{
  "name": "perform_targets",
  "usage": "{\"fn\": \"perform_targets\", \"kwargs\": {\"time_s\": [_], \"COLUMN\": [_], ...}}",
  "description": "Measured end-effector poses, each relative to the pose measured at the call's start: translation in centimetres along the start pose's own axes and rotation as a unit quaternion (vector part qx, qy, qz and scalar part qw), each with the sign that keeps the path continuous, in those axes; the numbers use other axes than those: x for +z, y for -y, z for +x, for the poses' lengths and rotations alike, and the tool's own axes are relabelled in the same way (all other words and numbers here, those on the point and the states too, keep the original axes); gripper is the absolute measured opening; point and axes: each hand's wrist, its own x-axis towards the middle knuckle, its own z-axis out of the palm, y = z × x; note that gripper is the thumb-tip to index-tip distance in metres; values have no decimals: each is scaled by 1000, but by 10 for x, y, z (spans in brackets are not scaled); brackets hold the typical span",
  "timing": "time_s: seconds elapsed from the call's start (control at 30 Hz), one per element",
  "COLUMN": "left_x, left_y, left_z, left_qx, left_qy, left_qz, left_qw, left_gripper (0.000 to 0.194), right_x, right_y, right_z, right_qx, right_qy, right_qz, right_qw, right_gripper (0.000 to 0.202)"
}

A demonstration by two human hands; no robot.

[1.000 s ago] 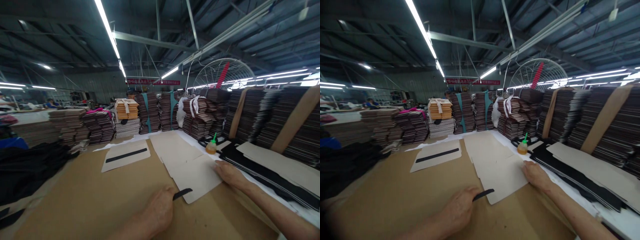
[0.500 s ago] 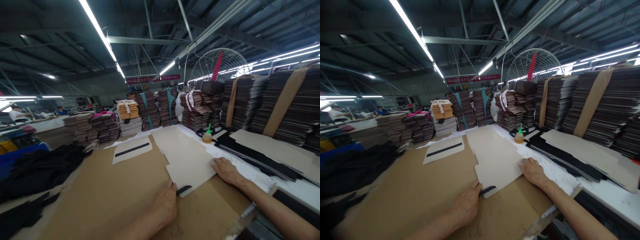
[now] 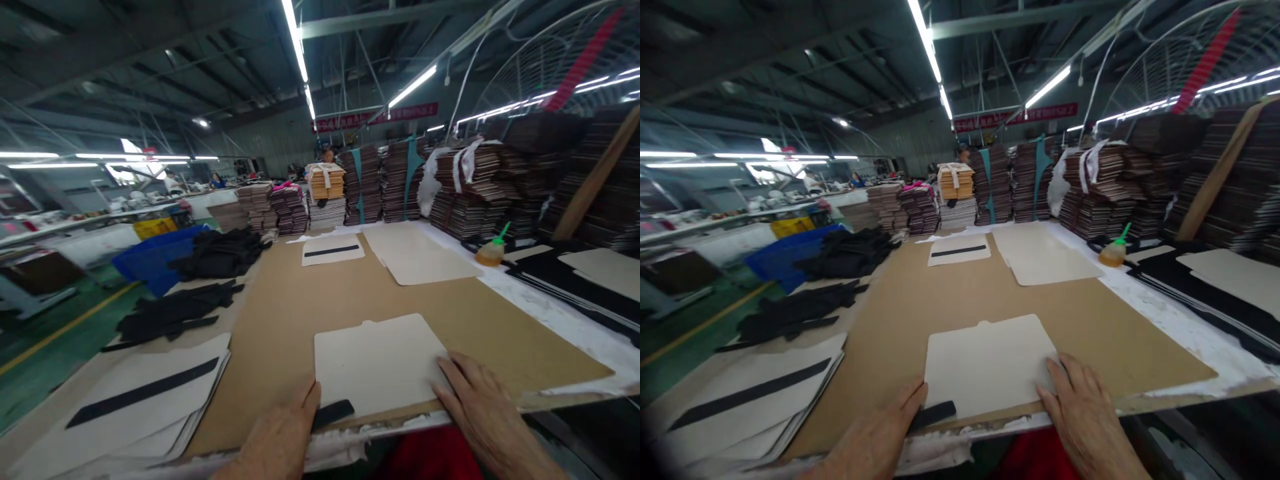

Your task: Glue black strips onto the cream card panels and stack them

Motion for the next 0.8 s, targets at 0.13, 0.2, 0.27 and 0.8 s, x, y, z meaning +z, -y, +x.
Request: {"fn": "perform_targets", "kwargs": {"time_s": [0.13,0.2,0.27,0.8], "left_x": [-2,-7,-10,5], "left_y": [22,22,17,-31], "left_z": [-39,-50,-54,-36], "left_qx": [-51,-71,-66,27], "left_qy": [-77,-100,-75,-55], "left_qz": [-101,-200,-317,-477], "left_qw": [991,972,943,877], "left_gripper": [57,33,26,32], "right_x": [-15,-37,-61,-85], "right_y": [35,58,85,160], "right_z": [-3,1,6,33], "right_qx": [-46,-76,-64,219], "right_qy": [-105,-93,16,250], "right_qz": [76,197,356,767], "right_qw": [991,973,932,549], "right_gripper": [37,28,28,44]}}
